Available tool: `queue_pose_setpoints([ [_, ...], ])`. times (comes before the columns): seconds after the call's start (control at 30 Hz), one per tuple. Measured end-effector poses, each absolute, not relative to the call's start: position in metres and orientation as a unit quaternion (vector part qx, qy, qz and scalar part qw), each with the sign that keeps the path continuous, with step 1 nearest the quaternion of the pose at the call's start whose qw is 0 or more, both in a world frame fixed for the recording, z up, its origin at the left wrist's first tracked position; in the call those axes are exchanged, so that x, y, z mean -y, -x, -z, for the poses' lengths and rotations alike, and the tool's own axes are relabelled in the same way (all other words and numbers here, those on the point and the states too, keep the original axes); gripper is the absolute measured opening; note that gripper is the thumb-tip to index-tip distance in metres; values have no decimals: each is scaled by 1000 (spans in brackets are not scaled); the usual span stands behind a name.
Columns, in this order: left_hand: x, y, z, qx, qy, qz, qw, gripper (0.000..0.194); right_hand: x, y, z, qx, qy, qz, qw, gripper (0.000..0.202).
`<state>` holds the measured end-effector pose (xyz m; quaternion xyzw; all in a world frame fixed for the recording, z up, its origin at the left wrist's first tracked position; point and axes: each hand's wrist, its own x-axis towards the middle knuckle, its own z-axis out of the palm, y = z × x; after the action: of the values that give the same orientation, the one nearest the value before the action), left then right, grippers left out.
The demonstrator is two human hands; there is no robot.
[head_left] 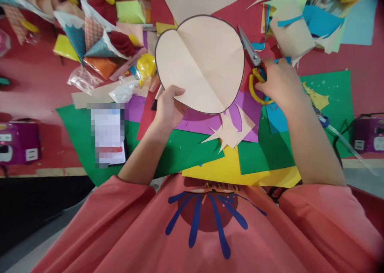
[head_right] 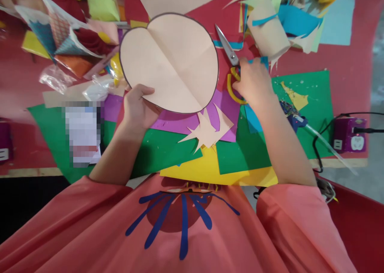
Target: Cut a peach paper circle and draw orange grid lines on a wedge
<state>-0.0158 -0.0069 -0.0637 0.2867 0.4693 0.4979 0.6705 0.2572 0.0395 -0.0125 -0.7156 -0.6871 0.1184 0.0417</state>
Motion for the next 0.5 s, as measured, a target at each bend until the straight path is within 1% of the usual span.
queue_pose_setpoints([
  [0.1,6,18,68,-470,-322,-498,654,23,-50,-258,9,696,707,-128,-12,56],
  [0.17,5,20,71,-466,-341,-493,651,22,-52,-260,13,697,707,-117,1,60],
  [0.23,4,21,73,-459,-336,-493,658,23,-50,-261,17,691,715,-103,33,60],
  [0.33,4,20,71,-442,-309,-504,675,28,-48,-263,12,674,727,-118,47,45],
  [0.37,5,18,69,-439,-299,-508,678,30,-47,-265,6,660,735,-144,50,39],
  [0.4,7,16,65,-438,-288,-513,679,32,-46,-269,-2,644,743,-167,77,33],
  [0.43,8,13,61,-439,-274,-519,681,34,-45,-274,-12,626,745,-195,122,27],
  [0.5,12,8,51,-444,-233,-535,680,38,-39,-286,-33,579,712,-325,228,13],
])
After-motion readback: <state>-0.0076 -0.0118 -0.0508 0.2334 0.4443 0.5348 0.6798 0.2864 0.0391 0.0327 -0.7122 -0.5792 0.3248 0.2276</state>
